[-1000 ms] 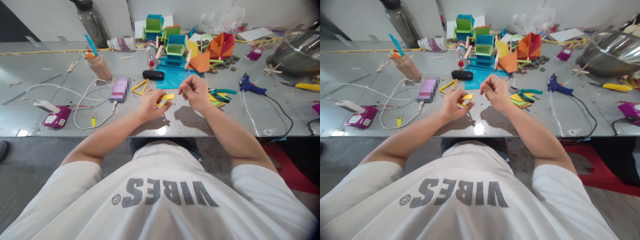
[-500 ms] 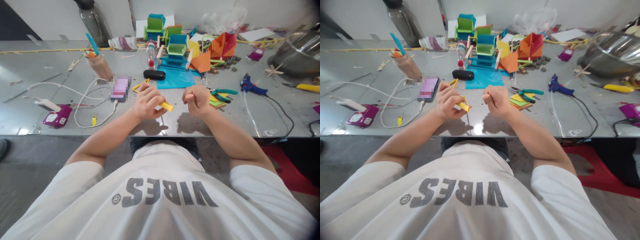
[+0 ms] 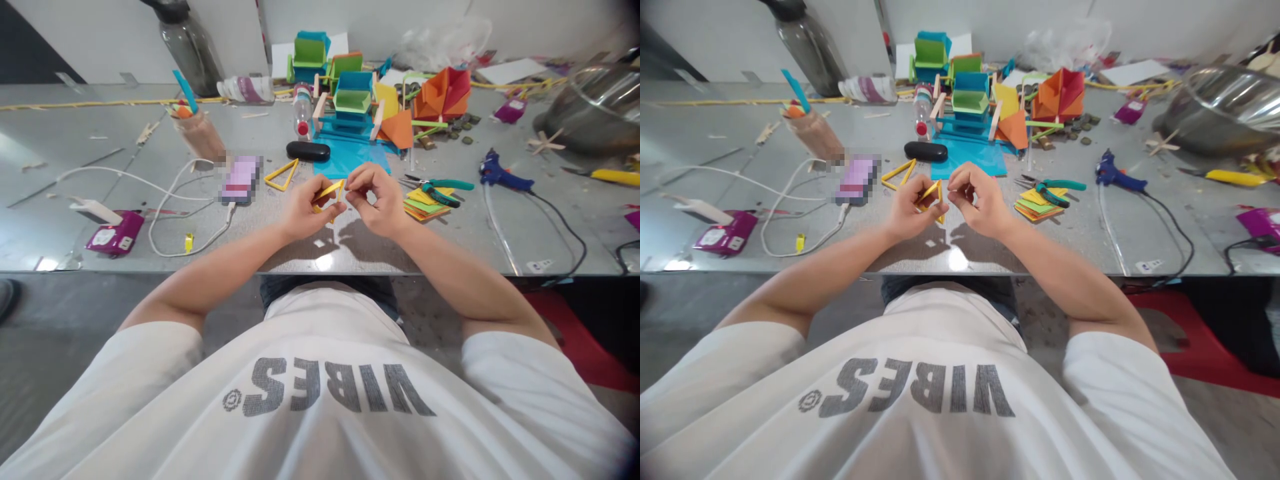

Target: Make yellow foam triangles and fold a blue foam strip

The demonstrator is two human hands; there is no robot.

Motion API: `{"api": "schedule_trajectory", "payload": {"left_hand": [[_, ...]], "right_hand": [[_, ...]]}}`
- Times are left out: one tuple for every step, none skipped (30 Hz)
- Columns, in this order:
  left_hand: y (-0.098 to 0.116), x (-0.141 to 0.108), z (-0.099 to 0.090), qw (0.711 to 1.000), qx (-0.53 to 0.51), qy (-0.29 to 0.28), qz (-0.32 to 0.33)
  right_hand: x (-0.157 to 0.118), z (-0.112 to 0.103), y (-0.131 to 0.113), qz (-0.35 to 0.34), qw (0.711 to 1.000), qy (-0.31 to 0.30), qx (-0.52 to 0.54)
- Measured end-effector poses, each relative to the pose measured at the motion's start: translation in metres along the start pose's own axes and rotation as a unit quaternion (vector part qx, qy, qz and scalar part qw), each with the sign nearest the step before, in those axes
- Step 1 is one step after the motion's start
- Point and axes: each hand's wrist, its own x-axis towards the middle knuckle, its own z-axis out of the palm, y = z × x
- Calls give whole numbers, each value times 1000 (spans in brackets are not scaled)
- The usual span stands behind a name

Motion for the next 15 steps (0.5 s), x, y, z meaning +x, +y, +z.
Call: {"api": "schedule_trajectory", "payload": {"left_hand": [[-3, 1, 2, 999, -30, -4, -18], [-7, 1, 4, 998, -55, -5, -32], [-11, 1, 6, 996, -77, -5, -44], [-14, 1, 8, 994, -95, -5, -53], [-17, 1, 11, 992, -110, -6, -59], [-20, 0, 13, 991, -121, -9, -63], [-21, 0, 13, 990, -126, -15, -65], [-22, 0, 12, 990, -123, -24, -63], [-23, 2, 8, 992, -105, -37, -58], [-24, 6, 1, 995, -73, -53, -48], [-26, 11, -11, 997, -24, -69, -31], [-29, 18, -26, 996, 43, -78, -10], [-33, 27, -45, 990, 114, -80, 15], [-39, 36, -67, 982, 176, -63, 32], [-46, 45, -90, 975, 220, -16, 25]], "right_hand": [[0, 1, 1, 28, 1000, -8, 7], [0, 1, 2, 57, 998, -18, 15], [0, 2, 3, 84, 996, -30, 24], [1, 2, 5, 108, 993, -43, 35], [1, 3, 7, 127, 989, -56, 51], [2, 3, 10, 143, 985, -69, 73], [3, 3, 12, 156, 979, -83, 101], [4, 3, 13, 168, 972, -97, 131], [5, 3, 15, 177, 965, -107, 159], [5, 3, 16, 186, 959, -115, 180], [5, 3, 18, 193, 955, -120, 191], [6, 3, 20, 197, 954, -119, 192], [6, 3, 21, 200, 955, -114, 187], [5, 4, 24, 201, 957, -105, 179], [5, 4, 26, 201, 960, -96, 171]]}}
